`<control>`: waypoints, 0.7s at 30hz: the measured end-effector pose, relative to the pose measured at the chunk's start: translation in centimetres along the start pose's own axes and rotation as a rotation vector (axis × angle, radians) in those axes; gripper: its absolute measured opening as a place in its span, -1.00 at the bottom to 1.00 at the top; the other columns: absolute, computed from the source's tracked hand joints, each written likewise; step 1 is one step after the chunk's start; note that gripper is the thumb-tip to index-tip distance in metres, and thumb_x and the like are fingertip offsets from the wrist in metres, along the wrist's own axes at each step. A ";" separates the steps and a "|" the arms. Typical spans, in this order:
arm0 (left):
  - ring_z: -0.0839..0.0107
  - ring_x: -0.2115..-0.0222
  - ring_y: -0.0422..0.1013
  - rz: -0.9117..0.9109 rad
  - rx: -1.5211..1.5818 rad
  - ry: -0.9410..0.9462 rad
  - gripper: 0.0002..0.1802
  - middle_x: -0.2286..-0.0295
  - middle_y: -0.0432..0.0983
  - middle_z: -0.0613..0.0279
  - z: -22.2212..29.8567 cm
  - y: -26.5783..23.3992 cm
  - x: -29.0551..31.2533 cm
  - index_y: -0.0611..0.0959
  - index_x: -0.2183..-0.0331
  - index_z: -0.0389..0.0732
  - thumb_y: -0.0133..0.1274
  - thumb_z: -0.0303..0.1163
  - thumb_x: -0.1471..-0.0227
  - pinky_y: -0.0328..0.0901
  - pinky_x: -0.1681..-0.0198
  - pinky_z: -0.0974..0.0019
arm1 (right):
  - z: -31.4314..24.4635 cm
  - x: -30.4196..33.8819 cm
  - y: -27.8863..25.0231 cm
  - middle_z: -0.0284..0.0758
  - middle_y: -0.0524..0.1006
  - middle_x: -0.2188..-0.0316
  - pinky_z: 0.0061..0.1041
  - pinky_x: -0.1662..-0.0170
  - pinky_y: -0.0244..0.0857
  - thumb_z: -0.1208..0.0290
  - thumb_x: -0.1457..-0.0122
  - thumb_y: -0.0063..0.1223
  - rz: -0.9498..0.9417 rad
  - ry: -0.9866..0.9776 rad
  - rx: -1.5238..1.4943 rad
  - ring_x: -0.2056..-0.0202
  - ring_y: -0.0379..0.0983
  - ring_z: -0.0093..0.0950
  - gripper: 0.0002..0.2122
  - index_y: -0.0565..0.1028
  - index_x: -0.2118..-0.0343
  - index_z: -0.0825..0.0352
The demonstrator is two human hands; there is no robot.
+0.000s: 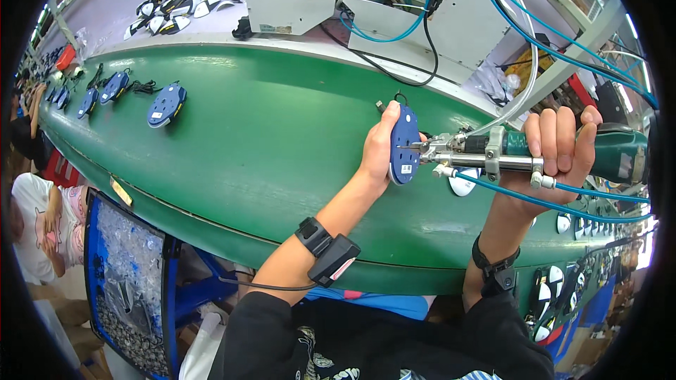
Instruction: Using an automated screwdriver tool to fasten the bottom component of computer mice on an assembly line.
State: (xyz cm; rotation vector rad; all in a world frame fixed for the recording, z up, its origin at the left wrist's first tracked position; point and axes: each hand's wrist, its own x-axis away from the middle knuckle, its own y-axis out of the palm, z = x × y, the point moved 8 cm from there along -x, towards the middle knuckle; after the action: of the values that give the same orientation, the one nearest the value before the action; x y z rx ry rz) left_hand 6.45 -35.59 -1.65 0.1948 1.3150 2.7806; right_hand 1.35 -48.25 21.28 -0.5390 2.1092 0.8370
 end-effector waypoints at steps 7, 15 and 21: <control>0.42 0.46 0.50 -0.048 0.001 -0.013 -0.43 0.45 0.50 0.16 0.3 0.3 0.3 0.49 0.28 -0.16 -0.19 0.21 -0.15 0.45 0.37 0.34 | 0.3 -0.1 0.3 -0.60 0.19 0.69 -0.69 0.52 0.12 0.36 -0.35 -0.23 -0.004 0.011 0.007 0.70 0.11 -0.78 -0.88 0.34 0.19 0.24; 0.43 0.45 0.49 0.018 0.040 -0.013 -0.43 0.41 0.50 0.20 0.6 0.7 0.8 0.51 0.28 -0.18 -0.16 0.19 -0.14 0.42 0.41 0.33 | 0.8 0.8 0.1 -0.56 0.16 0.72 -0.62 0.61 0.14 0.43 -0.30 -0.12 0.019 -0.063 0.053 0.74 0.08 -0.71 -0.96 0.30 0.26 0.23; 0.19 0.11 0.39 0.233 -0.808 0.312 -0.32 0.13 0.41 -0.12 3.4 -2.3 -0.6 0.31 -0.05 -0.44 -0.22 0.04 -0.23 0.26 -0.01 0.26 | -4.1 -0.4 -0.7 -0.52 0.24 0.72 -0.69 0.65 0.00 0.43 -0.19 0.07 0.301 0.039 0.345 0.75 0.11 -0.73 -0.78 0.35 0.18 0.38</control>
State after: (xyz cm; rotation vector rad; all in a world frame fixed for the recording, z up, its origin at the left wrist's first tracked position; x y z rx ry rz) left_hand 7.51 -31.55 -1.36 -0.1451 0.0996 3.3661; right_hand -0.12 -51.58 23.23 -0.0567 2.3396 0.6040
